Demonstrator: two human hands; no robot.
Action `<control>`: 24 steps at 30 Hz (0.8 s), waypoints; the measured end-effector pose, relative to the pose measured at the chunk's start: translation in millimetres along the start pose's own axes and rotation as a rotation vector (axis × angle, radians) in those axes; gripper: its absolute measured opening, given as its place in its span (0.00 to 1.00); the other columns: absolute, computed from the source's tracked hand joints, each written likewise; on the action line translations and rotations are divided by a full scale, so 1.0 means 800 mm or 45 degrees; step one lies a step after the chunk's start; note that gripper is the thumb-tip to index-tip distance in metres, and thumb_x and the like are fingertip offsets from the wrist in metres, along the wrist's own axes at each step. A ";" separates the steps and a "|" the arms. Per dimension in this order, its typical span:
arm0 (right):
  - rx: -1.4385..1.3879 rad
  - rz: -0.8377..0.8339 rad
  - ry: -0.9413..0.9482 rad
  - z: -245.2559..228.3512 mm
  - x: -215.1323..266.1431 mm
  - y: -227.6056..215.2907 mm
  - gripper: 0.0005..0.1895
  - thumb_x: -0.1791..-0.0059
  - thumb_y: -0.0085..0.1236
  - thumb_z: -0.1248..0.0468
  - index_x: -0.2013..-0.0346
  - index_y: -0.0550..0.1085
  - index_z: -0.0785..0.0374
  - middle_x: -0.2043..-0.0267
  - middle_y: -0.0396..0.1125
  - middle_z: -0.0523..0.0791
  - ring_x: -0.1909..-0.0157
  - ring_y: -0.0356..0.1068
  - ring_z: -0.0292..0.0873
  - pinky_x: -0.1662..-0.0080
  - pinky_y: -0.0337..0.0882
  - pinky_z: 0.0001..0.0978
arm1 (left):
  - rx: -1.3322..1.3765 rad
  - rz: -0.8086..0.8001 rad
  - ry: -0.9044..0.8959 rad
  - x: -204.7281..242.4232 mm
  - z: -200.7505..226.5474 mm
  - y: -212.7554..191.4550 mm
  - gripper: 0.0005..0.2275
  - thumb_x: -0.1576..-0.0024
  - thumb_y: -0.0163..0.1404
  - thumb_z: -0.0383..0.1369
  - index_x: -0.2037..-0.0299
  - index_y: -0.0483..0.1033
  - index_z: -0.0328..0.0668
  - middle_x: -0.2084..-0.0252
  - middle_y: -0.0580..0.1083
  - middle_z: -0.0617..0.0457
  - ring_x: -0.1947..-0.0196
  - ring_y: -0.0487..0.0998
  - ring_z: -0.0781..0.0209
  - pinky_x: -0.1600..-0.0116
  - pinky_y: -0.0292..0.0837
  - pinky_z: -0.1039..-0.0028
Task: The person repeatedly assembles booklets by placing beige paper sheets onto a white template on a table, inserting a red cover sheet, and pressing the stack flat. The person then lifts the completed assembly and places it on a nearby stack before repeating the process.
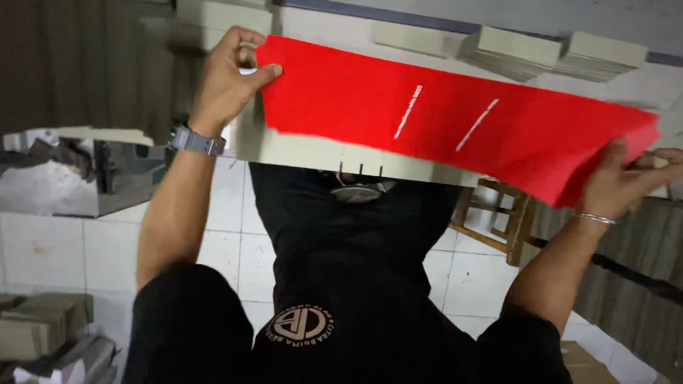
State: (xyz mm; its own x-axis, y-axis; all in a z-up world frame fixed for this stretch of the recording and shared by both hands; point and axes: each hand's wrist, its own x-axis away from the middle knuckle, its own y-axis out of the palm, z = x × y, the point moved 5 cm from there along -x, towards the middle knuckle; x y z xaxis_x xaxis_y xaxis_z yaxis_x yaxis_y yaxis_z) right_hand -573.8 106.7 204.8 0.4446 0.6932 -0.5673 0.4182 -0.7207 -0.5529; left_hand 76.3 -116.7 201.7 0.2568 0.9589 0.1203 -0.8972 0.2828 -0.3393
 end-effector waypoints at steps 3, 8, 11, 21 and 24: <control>0.020 -0.292 0.172 -0.035 0.022 0.044 0.15 0.39 0.54 0.76 0.45 0.59 0.62 0.57 0.57 0.49 0.64 0.56 0.45 0.63 0.57 0.41 | 0.504 0.290 -0.303 0.022 -0.104 0.004 0.12 0.35 0.63 0.27 0.52 0.70 0.55 0.71 0.63 0.66 0.69 0.64 0.77 0.58 0.65 0.83; 0.138 -0.641 0.074 -0.006 0.070 0.084 0.09 0.33 0.59 0.68 0.39 0.73 0.66 0.50 0.70 0.50 0.53 0.66 0.49 0.49 0.67 0.45 | 0.255 0.579 -0.631 0.065 -0.230 -0.003 0.17 0.47 0.70 0.37 0.57 0.73 0.55 0.65 0.76 0.61 0.65 0.77 0.70 0.58 0.72 0.78; 0.106 -0.706 -0.018 -0.011 0.092 0.096 0.10 0.35 0.57 0.73 0.38 0.78 0.70 0.41 0.75 0.56 0.42 0.72 0.56 0.40 0.71 0.48 | -0.051 0.577 -0.746 0.074 -0.250 -0.016 0.18 0.52 0.71 0.42 0.57 0.75 0.56 0.61 0.79 0.62 0.59 0.81 0.68 0.51 0.75 0.76; -0.007 -0.728 0.006 -0.026 0.106 0.123 0.11 0.37 0.58 0.77 0.39 0.78 0.72 0.38 0.75 0.56 0.37 0.72 0.57 0.33 0.70 0.51 | -0.247 0.600 -0.835 0.027 -0.301 -0.021 0.19 0.55 0.69 0.44 0.58 0.76 0.55 0.61 0.82 0.60 0.58 0.84 0.59 0.50 0.77 0.69; 0.072 -0.726 0.055 -0.032 0.100 0.128 0.09 0.34 0.59 0.73 0.39 0.79 0.71 0.39 0.75 0.54 0.39 0.71 0.54 0.35 0.69 0.47 | -0.265 0.609 -0.847 0.018 -0.297 -0.018 0.18 0.55 0.68 0.42 0.58 0.75 0.55 0.59 0.82 0.60 0.59 0.84 0.61 0.51 0.79 0.71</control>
State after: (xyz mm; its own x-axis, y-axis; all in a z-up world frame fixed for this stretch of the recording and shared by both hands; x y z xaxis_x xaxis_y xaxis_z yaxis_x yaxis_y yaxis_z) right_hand -475.5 88.4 118.5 0.1933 0.9704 -0.1451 0.5589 -0.2304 -0.7965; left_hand 178.5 -102.2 -13.6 -0.4573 0.7826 0.4224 -0.7541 -0.0895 -0.6507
